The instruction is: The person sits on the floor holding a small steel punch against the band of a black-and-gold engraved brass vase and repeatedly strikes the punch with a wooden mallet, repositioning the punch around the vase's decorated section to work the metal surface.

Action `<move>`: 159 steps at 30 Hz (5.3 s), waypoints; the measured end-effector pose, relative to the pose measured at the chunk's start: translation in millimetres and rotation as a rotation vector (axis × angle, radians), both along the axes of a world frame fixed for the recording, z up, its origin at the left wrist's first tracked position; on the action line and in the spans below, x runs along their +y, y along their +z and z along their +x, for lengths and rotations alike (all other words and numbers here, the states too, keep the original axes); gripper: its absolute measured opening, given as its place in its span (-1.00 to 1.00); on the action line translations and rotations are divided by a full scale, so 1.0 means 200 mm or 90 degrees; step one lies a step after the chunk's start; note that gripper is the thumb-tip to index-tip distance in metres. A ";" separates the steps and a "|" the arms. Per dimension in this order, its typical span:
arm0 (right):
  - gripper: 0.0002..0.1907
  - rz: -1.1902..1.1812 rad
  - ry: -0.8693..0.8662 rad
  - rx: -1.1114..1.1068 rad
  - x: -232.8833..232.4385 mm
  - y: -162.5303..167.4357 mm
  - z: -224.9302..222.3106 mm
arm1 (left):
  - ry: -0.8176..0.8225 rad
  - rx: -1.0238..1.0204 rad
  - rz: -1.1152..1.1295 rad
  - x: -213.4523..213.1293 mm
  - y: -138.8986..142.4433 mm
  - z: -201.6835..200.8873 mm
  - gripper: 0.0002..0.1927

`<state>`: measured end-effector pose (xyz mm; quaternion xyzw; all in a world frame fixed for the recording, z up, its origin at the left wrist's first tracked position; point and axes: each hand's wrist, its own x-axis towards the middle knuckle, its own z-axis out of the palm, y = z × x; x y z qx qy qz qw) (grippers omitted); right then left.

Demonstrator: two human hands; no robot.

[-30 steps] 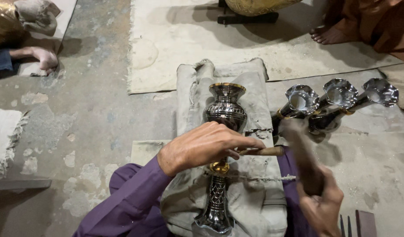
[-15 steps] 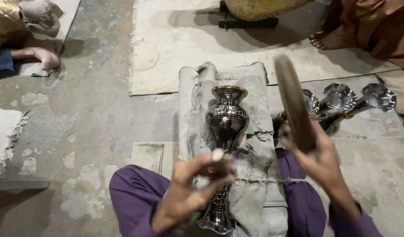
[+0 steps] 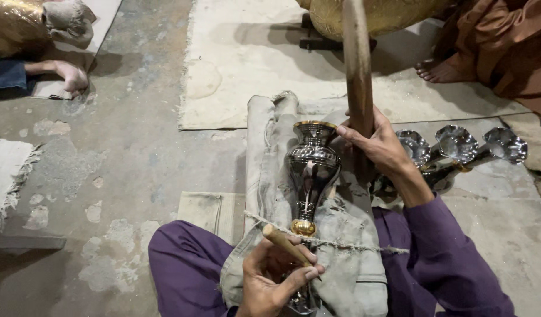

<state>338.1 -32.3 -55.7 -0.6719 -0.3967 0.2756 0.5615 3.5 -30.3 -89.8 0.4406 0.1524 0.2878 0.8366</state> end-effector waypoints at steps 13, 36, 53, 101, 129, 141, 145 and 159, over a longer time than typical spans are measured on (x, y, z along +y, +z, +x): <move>-0.34 -0.049 -0.166 -0.085 -0.15 0.26 -0.31 | -0.017 0.216 0.244 0.31 0.06 0.05 -0.31; -0.37 -0.022 -0.260 -0.376 -0.93 -0.04 -0.56 | -0.360 0.067 0.848 0.63 0.33 0.56 -0.49; -0.30 -0.119 -0.318 -0.695 -1.17 -0.03 -0.40 | -0.393 -0.006 0.891 0.64 0.36 0.55 -0.43; -0.13 -0.425 -0.098 -0.651 -0.79 0.60 -0.26 | -0.147 0.033 0.586 0.56 0.16 0.38 -0.47; -0.47 -0.409 0.101 -1.075 -0.30 0.93 -0.33 | 0.097 0.098 0.480 0.40 0.07 0.36 -0.56; -0.35 -0.478 0.075 -0.974 -0.37 0.84 -0.27 | 0.069 0.108 0.445 0.41 0.17 0.35 -0.50; -0.35 -0.429 0.023 -1.009 -0.44 0.77 -0.23 | 0.041 0.127 0.479 0.43 0.20 0.35 -0.52; -0.34 -0.473 -0.080 -0.738 -0.68 0.56 -0.25 | -0.147 0.125 0.579 0.52 0.29 0.38 -0.42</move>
